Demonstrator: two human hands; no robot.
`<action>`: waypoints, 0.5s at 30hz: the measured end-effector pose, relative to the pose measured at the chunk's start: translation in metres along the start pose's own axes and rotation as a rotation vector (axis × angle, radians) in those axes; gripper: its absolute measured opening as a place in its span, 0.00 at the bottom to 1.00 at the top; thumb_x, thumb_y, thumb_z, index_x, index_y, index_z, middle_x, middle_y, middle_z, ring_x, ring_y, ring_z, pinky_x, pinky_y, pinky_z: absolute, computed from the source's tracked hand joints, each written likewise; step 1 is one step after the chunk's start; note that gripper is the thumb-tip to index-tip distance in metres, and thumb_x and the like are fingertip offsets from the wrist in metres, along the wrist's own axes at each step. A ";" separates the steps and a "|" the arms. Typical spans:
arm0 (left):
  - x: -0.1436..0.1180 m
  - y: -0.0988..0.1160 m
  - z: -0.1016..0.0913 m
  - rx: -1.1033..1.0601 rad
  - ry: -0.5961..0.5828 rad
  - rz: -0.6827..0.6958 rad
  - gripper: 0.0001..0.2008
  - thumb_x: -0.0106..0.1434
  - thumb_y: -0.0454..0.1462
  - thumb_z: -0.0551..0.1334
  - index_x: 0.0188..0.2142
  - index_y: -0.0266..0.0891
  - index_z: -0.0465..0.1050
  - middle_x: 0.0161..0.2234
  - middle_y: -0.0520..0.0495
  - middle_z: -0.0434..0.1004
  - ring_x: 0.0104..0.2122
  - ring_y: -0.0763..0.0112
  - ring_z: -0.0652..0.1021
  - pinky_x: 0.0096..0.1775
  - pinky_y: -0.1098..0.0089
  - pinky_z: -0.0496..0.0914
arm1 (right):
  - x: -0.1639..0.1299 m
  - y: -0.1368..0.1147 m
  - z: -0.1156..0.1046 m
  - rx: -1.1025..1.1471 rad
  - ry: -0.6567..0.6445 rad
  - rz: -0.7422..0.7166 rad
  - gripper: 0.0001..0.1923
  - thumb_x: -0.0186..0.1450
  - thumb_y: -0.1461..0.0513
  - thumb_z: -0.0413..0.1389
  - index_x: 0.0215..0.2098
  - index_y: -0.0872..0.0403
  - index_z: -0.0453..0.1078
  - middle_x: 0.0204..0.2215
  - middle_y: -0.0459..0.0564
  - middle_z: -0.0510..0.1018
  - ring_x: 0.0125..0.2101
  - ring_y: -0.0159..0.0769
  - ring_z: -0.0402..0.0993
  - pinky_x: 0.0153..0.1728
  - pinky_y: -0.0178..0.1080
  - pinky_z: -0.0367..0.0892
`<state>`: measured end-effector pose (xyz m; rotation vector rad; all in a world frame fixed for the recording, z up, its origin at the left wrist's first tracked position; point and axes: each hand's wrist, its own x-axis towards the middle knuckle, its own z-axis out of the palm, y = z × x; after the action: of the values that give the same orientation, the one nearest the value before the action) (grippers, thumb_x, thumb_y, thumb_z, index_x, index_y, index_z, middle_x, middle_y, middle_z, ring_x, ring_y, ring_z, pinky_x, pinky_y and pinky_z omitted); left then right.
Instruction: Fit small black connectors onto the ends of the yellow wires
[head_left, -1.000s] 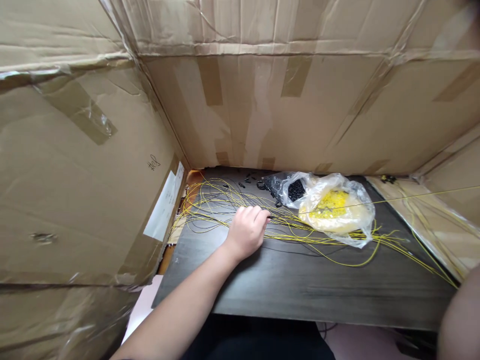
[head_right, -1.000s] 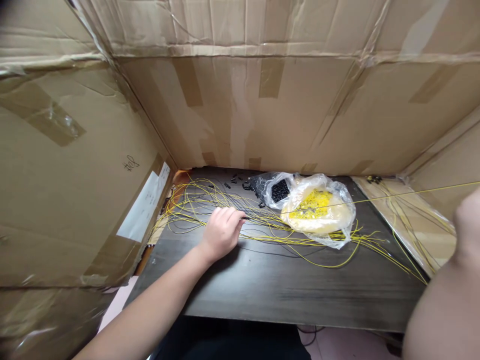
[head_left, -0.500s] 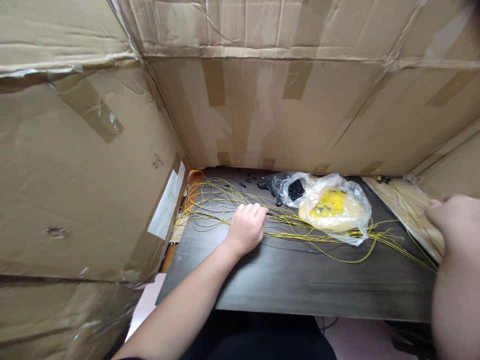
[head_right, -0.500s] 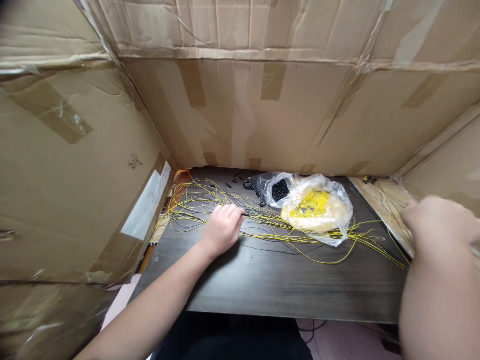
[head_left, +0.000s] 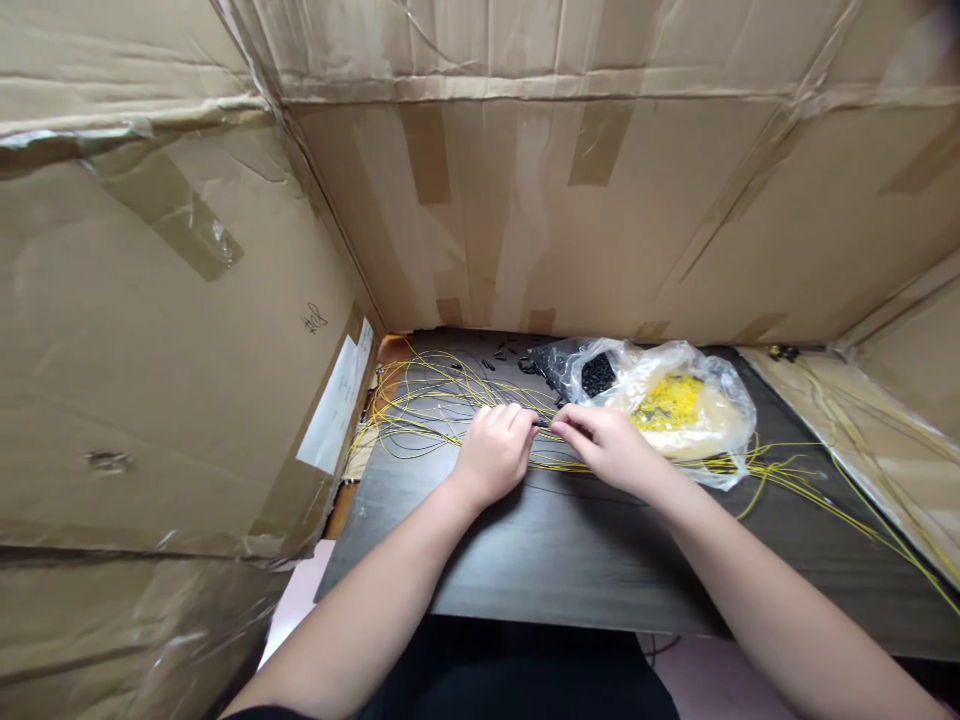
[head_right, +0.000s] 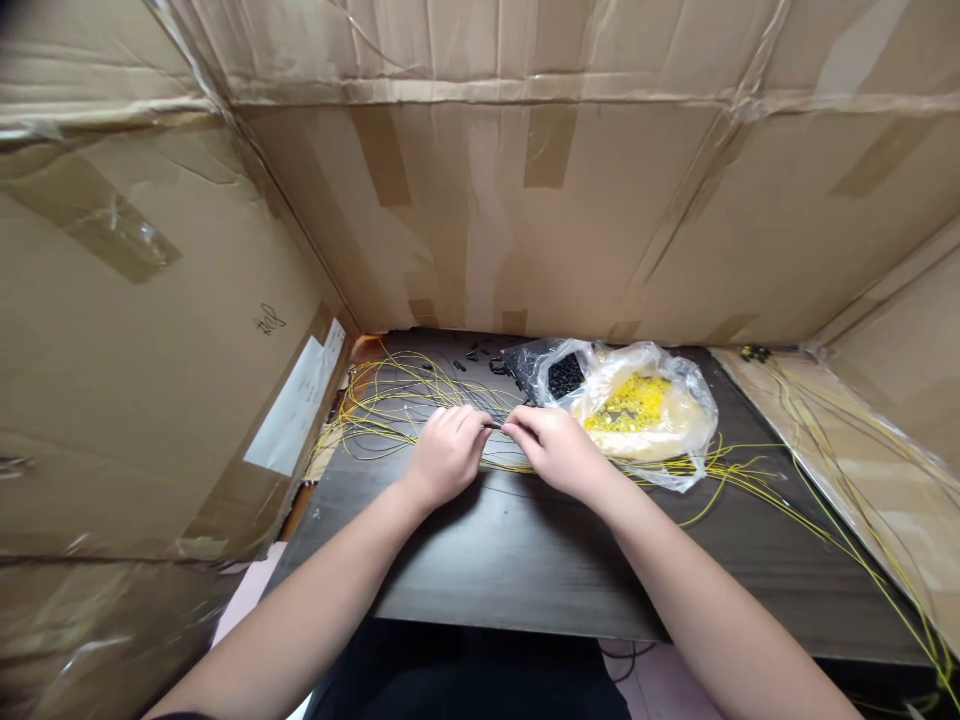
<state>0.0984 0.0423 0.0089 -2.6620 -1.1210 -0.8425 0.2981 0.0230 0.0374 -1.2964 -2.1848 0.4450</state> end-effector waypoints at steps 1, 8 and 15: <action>0.000 0.000 0.000 -0.003 -0.003 0.005 0.09 0.72 0.37 0.51 0.41 0.38 0.68 0.35 0.45 0.75 0.36 0.65 0.73 0.37 0.62 0.61 | -0.001 0.004 0.001 0.018 0.020 0.000 0.13 0.72 0.58 0.50 0.32 0.53 0.71 0.25 0.45 0.77 0.26 0.33 0.71 0.28 0.35 0.62; 0.001 -0.004 0.001 0.028 -0.012 0.007 0.08 0.71 0.37 0.53 0.41 0.38 0.68 0.35 0.45 0.76 0.36 0.64 0.73 0.38 0.61 0.60 | -0.013 0.025 -0.007 -0.068 0.047 -0.009 0.13 0.72 0.57 0.49 0.33 0.52 0.71 0.26 0.46 0.76 0.25 0.32 0.69 0.28 0.35 0.60; 0.002 -0.013 -0.001 0.071 -0.016 -0.022 0.07 0.71 0.36 0.53 0.40 0.38 0.68 0.36 0.45 0.76 0.35 0.64 0.73 0.37 0.61 0.59 | -0.018 0.049 -0.023 -0.180 0.106 0.030 0.14 0.71 0.56 0.49 0.32 0.53 0.70 0.25 0.47 0.76 0.24 0.33 0.69 0.28 0.35 0.60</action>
<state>0.0904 0.0528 0.0098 -2.6079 -1.1639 -0.7722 0.3529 0.0301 0.0238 -1.4159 -2.1589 0.1891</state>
